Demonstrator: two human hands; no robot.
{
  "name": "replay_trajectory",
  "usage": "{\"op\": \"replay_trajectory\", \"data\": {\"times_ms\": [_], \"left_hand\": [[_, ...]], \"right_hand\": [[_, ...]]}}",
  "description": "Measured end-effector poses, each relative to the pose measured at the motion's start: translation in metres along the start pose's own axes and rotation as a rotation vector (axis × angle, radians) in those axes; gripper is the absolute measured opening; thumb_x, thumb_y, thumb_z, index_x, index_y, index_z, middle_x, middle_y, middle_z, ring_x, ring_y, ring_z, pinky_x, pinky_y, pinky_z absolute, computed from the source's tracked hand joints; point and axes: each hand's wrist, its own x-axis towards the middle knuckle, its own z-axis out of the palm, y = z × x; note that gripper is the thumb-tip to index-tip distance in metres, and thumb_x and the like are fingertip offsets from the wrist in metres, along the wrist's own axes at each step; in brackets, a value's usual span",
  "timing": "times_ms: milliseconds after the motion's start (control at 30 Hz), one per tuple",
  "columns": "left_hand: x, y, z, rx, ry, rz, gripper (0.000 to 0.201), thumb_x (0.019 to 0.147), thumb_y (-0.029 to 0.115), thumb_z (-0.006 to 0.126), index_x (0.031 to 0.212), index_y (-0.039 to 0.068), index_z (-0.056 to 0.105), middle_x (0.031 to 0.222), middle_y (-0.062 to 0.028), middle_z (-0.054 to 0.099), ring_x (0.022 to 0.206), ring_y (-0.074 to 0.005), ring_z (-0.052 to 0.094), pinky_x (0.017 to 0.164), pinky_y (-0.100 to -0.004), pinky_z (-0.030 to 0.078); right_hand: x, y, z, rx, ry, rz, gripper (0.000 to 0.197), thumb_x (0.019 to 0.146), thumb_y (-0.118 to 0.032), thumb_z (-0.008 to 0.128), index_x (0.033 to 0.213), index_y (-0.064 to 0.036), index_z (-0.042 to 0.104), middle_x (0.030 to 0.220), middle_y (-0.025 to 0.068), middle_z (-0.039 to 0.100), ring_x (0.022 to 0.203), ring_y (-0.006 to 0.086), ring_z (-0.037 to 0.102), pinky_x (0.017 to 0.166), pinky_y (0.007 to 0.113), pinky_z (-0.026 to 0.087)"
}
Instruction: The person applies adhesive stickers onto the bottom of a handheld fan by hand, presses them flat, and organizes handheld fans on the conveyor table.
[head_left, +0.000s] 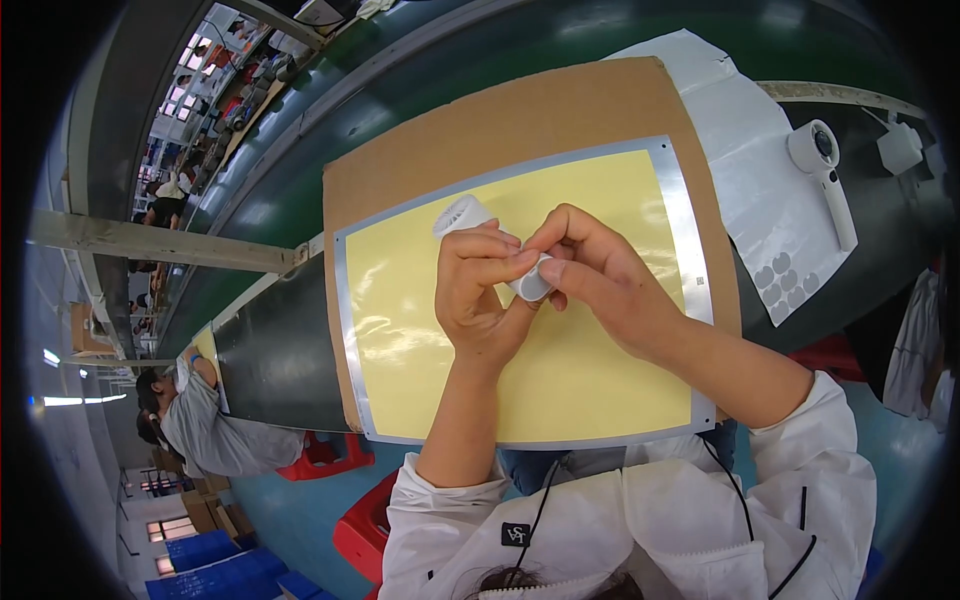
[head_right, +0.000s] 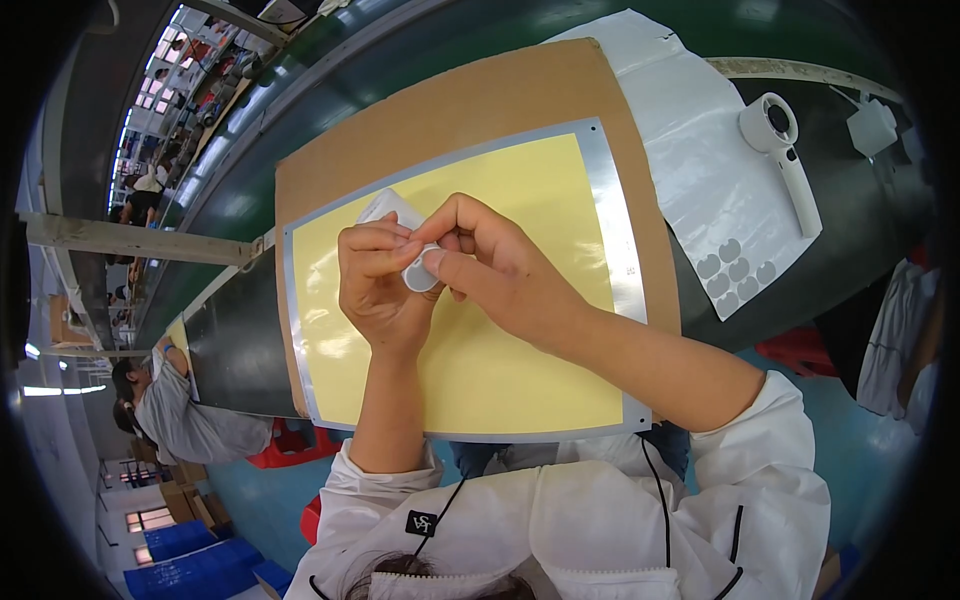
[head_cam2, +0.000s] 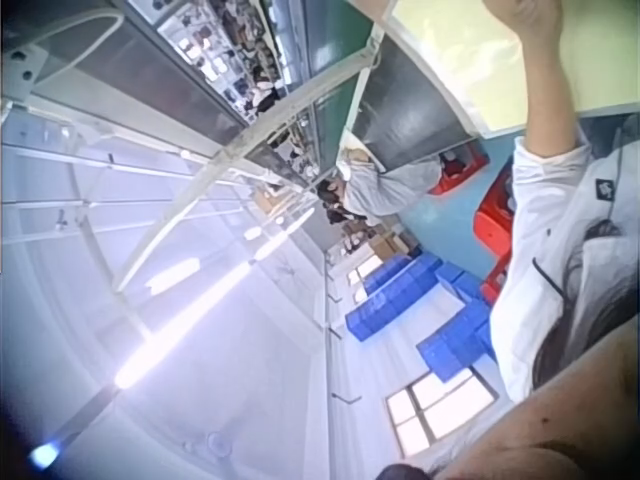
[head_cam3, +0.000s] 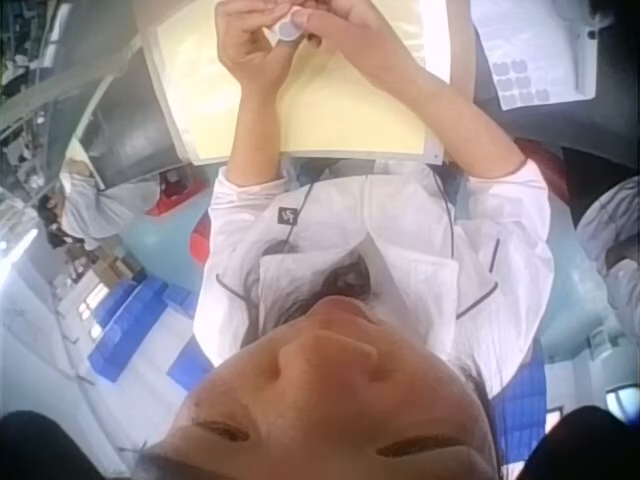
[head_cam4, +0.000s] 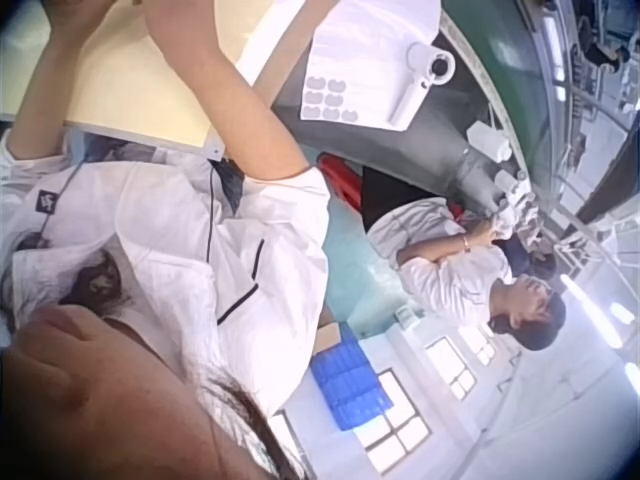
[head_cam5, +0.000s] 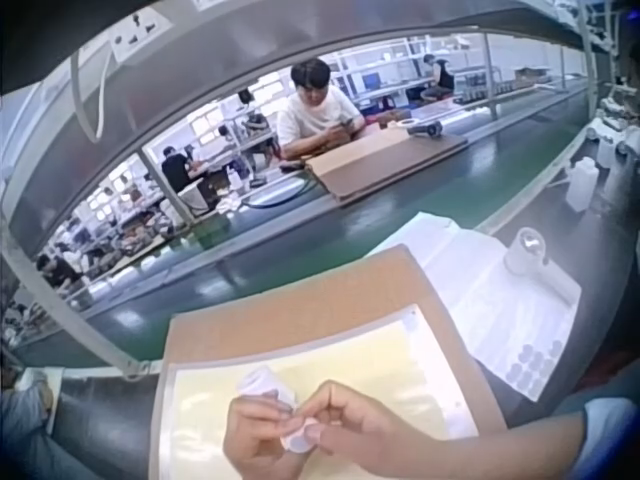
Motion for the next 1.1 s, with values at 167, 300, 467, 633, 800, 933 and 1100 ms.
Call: {"op": "replay_trajectory", "data": {"times_ms": [167, 300, 467, 633, 800, 933, 1100], "left_hand": [[-0.0003, 0.0004, 0.0041, -0.094, 0.026, -0.008, 0.037, 0.064, -0.009, 0.079, 0.095, 0.009, 0.070, 0.100, -0.0055, 0.056, 0.093, -0.0195, 0.060, 0.085, -0.0350, 0.051], [-0.0018, 0.0001, 0.0050, -0.083, 0.031, -0.020, 0.038, 0.063, -0.011, 0.078, 0.096, 0.008, 0.070, 0.100, -0.0063, 0.056, 0.093, -0.0196, 0.060, 0.082, -0.0328, 0.052], [-0.0034, 0.0000, 0.0039, -0.049, -0.013, -0.027, 0.042, 0.062, -0.007, 0.085, 0.097, 0.009, 0.067, 0.100, -0.0042, 0.056, 0.097, -0.0174, 0.059, 0.086, -0.0311, 0.051], [-0.0038, 0.0001, 0.0051, -0.038, -0.002, -0.033, 0.043, 0.062, -0.006, 0.086, 0.097, 0.009, 0.067, 0.099, -0.0039, 0.056, 0.097, -0.0175, 0.059, 0.086, -0.0311, 0.051], [-0.0041, 0.0003, 0.0060, -0.049, -0.003, -0.036, 0.042, 0.063, -0.004, 0.086, 0.098, 0.010, 0.068, 0.099, -0.0036, 0.056, 0.097, -0.0173, 0.059, 0.085, -0.0311, 0.051], [-0.0041, 0.0004, 0.0074, -0.084, 0.042, -0.038, 0.040, 0.064, -0.009, 0.080, 0.098, 0.009, 0.070, 0.099, -0.0066, 0.056, 0.095, -0.0195, 0.059, 0.080, -0.0313, 0.052], [-0.0055, -0.0005, 0.0073, -0.099, 0.062, -0.050, 0.040, 0.064, -0.009, 0.080, 0.098, 0.009, 0.070, 0.099, -0.0065, 0.056, 0.095, -0.0197, 0.059, 0.080, -0.0314, 0.052]], "right_hand": [[0.0001, 0.0053, -0.0017, 0.032, 0.013, 0.018, 0.008, 0.096, -0.012, 0.050, 0.103, -0.0080, 0.051, 0.093, 0.0025, 0.053, 0.081, 0.0081, 0.050, 0.070, 0.025, 0.045], [0.0010, 0.0040, -0.0008, 0.036, 0.043, 0.022, 0.007, 0.095, -0.010, 0.048, 0.101, -0.0072, 0.050, 0.093, 0.0038, 0.053, 0.079, 0.0094, 0.050, 0.069, 0.025, 0.045], [0.0003, 0.0059, -0.0012, 0.043, 0.053, 0.008, 0.008, 0.094, -0.007, 0.047, 0.101, -0.0069, 0.050, 0.092, 0.0037, 0.053, 0.079, 0.0094, 0.050, 0.068, 0.025, 0.044], [0.0009, 0.0077, -0.0003, 0.069, 0.096, 0.000, 0.010, 0.092, -0.010, 0.052, 0.101, -0.0049, 0.051, 0.086, 0.0024, 0.057, 0.072, 0.0064, 0.050, 0.064, 0.023, 0.043], [-0.0001, 0.0058, -0.0018, 0.051, 0.059, 0.016, 0.009, 0.094, -0.007, 0.047, 0.101, -0.0069, 0.051, 0.092, 0.0034, 0.053, 0.079, 0.0085, 0.049, 0.068, 0.025, 0.043], [0.0003, 0.0062, -0.0011, 0.055, 0.056, 0.022, 0.009, 0.095, -0.008, 0.047, 0.102, -0.0071, 0.051, 0.092, 0.0032, 0.053, 0.078, 0.0083, 0.048, 0.069, 0.024, 0.043], [0.0007, 0.0060, -0.0008, 0.054, 0.021, 0.021, 0.009, 0.096, -0.009, 0.048, 0.105, -0.0076, 0.051, 0.092, 0.0026, 0.052, 0.077, 0.0081, 0.048, 0.069, 0.024, 0.042]]}}
